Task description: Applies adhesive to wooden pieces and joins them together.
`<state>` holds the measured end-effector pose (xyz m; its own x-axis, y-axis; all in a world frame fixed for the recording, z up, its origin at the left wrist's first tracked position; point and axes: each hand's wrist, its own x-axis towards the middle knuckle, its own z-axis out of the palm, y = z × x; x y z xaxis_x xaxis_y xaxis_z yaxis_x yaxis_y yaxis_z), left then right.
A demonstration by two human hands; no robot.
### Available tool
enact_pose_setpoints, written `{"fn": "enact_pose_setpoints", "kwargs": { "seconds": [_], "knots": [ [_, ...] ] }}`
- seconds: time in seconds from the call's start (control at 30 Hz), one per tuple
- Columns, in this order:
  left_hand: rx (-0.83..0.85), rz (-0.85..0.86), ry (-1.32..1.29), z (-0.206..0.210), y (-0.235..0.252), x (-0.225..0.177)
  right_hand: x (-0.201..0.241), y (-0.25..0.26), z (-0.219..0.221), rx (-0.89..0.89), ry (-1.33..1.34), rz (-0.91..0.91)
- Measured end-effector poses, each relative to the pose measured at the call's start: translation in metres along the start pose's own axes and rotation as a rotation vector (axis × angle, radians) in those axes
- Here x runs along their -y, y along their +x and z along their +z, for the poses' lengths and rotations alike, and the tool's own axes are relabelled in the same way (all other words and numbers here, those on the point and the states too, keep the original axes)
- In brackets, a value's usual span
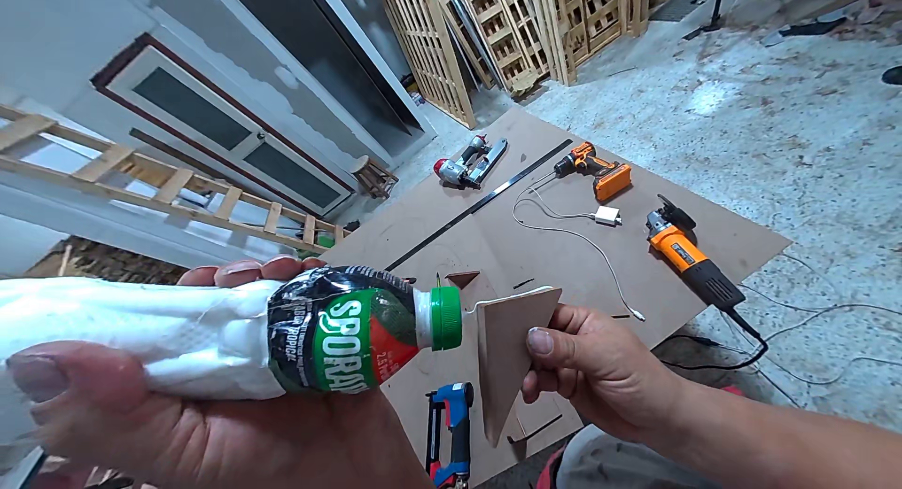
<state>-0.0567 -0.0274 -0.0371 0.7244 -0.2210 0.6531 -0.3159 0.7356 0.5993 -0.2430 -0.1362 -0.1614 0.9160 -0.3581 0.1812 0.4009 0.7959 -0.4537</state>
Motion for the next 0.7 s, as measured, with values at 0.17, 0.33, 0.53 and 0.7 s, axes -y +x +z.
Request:
{"fn": "enact_pose_setpoints", "kwargs": {
  "seconds": [0.17, 0.33, 0.53, 0.7],
  "knots": [
    [0.051, -0.007, -0.011, 0.000, 0.001, 0.004, -0.001, -0.001, 0.000, 0.024, 0.025, 0.021],
    [0.041, -0.019, -0.011, 0.001, 0.001, 0.007, 0.000, 0.000, 0.000, 0.014, 0.019, 0.016],
    [0.059, -0.014, -0.023, -0.003, 0.002, 0.009, 0.001, 0.001, 0.001, 0.011, 0.024, 0.021],
    [0.051, -0.002, -0.005, -0.001, 0.004, 0.011, 0.002, 0.002, 0.003, -0.001, 0.025, 0.011]
  ]
}}
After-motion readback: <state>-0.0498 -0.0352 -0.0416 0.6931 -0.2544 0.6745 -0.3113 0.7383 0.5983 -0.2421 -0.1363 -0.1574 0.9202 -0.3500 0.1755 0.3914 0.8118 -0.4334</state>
